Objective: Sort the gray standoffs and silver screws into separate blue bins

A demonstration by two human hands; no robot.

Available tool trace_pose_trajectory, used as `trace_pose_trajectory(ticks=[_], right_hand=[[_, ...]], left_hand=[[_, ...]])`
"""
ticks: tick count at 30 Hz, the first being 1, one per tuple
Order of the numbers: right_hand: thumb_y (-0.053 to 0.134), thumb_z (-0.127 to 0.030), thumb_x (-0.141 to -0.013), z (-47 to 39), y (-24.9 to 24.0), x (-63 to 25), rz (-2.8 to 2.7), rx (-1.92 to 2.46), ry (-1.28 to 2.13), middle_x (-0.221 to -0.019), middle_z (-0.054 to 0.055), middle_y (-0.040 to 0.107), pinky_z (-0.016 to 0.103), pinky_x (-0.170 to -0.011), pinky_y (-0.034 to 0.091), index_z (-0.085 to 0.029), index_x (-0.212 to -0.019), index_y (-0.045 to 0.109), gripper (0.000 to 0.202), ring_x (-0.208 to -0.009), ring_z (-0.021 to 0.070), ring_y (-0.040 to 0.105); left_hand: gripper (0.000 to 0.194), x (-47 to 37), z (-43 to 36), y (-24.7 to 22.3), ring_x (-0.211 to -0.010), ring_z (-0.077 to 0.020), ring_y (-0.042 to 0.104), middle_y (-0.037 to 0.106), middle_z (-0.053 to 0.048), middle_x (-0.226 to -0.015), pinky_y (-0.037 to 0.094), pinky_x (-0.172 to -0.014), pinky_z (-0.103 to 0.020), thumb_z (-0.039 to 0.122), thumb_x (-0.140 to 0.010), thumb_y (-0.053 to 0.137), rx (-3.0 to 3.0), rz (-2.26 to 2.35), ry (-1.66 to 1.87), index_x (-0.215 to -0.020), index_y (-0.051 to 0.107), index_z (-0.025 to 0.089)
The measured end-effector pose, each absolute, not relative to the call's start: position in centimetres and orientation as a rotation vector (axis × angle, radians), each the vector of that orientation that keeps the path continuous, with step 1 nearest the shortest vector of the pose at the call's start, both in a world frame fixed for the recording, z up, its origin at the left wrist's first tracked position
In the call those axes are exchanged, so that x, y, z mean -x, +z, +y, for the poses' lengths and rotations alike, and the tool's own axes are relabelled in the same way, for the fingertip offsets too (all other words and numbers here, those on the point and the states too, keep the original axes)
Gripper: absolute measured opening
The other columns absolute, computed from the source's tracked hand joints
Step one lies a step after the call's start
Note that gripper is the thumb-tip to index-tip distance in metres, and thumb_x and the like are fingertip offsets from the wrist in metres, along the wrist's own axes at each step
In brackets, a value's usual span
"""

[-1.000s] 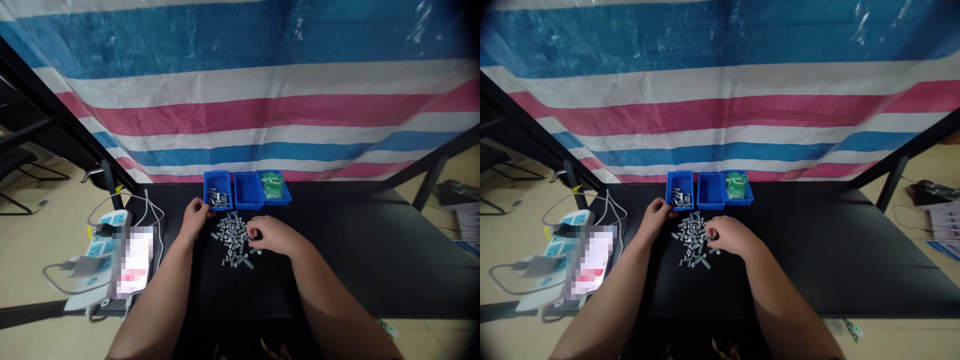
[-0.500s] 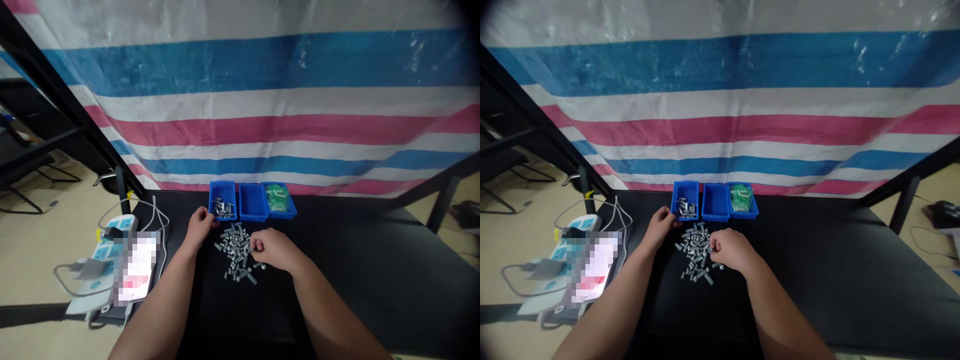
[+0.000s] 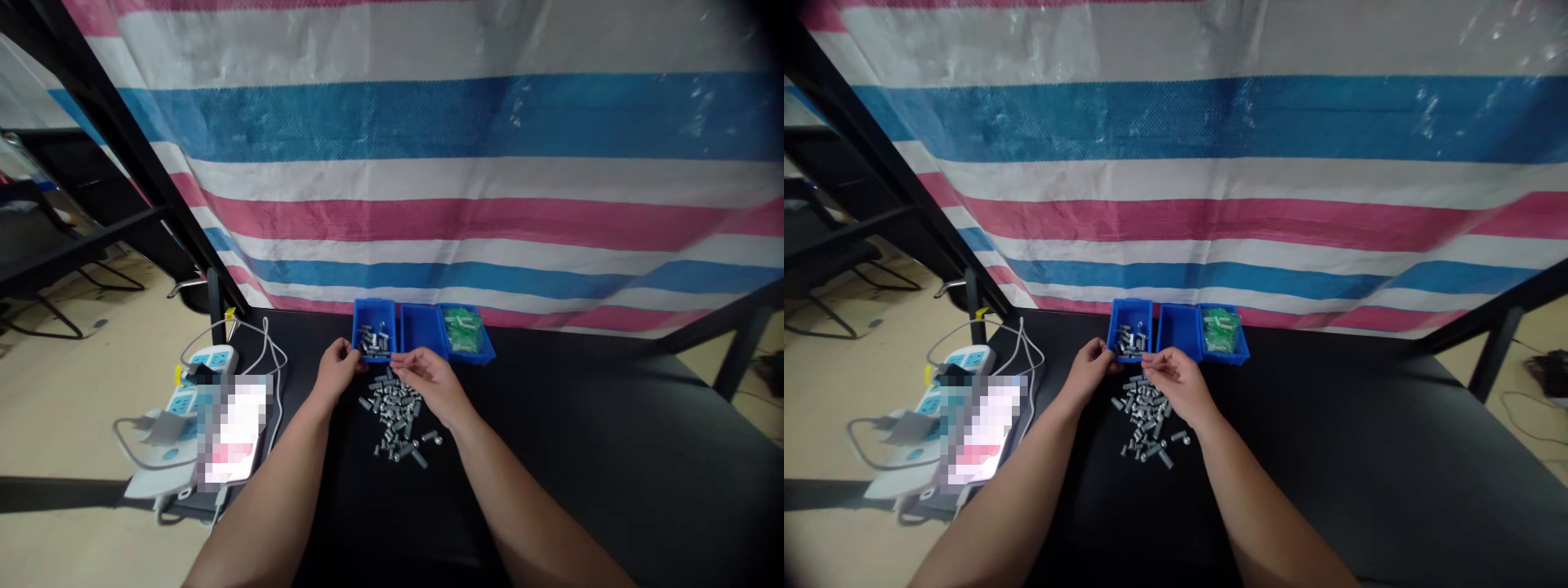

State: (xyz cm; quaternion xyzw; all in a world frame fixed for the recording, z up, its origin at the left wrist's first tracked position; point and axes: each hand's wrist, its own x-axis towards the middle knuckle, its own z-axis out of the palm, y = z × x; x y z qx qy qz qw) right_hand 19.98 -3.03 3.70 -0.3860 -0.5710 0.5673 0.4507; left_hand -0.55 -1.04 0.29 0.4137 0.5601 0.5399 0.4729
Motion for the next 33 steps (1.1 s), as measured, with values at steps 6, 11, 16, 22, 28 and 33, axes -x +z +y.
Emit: trace_pose_trajectory(ticks=[6,11,16,22,28,33], right_hand=[[0.067,-0.035,-0.087,-3.1,4.1,-23.2,-1.820,1.117,1.135,-0.072,-0.002,0.058,0.025,-0.058,0.041,-0.020,-0.085,0.061,0.016,-0.062,0.0123,0.052],[0.073,-0.020,-0.076,-3.3,5.5,-25.9,-2.376,1.177,1.106,-0.071,-0.003,0.056,0.025,-0.059,0.035,-0.021,-0.083,0.071,0.007,-0.063,0.0121,0.051],[0.071,-0.011,-0.073,-3.6,5.3,-25.6,-2.502,1.279,0.890,-0.081,-0.001,0.056,0.028,-0.074,0.038,-0.023,-0.081,0.072,0.015,-0.080,0.0166,0.056],[0.072,-0.012,-0.076,-3.5,4.8,-25.0,-2.503,1.304,0.828,-0.091,0.002,0.059,0.032,-0.081,0.039,-0.026,-0.087,0.071,0.018,-0.091,0.0200,0.056],[0.070,-0.016,-0.082,-3.6,5.5,-25.5,-2.464,1.195,0.845,-0.098,0.003,0.063,0.032,-0.085,0.043,-0.024,-0.087,0.069,0.010,-0.097,0.0205,0.057],[0.063,-0.019,-0.087,-3.9,6.1,-24.9,-2.262,1.182,0.922,-0.075,-0.002,0.057,0.027,-0.064,0.043,-0.022,-0.093,0.062,0.008,-0.067,0.0137,0.054]], left_hand=[[0.022,0.4,-1.2,0.7,-0.057,-0.0133,0.064,0.051,0.005,-0.059,0.050,-0.056,-0.020,0.026,-0.072,0.064,-0.992,1.364,1.328,-0.073,0.043,0.019],[0.025,0.5,-1.2,0.4,-0.059,-0.0139,0.066,0.053,0.005,-0.062,0.053,-0.059,-0.022,0.028,-0.071,0.066,-0.958,1.332,1.337,-0.073,0.043,0.019],[0.026,0.6,-0.9,-0.1,-0.060,-0.0137,0.066,0.055,0.003,-0.063,0.056,-0.062,-0.025,0.029,-0.071,0.067,-0.949,1.332,1.326,-0.072,0.043,0.018],[0.028,0.5,-0.9,-0.2,-0.060,-0.0097,0.061,0.050,0.005,-0.066,0.060,-0.066,-0.028,0.027,-0.071,0.067,-0.930,1.305,1.339,-0.071,0.041,0.018],[0.031,-0.1,-1.2,0.7,-0.059,-0.0072,0.056,0.049,0.006,-0.066,0.063,-0.072,-0.033,0.023,-0.067,0.069,-0.759,1.210,1.347,-0.074,0.039,0.018],[0.032,-0.2,-1.2,0.8,-0.058,-0.0061,0.052,0.046,0.006,-0.065,0.063,-0.071,-0.034,0.020,-0.065,0.069,-0.720,1.181,1.356,-0.072,0.038,0.018]])
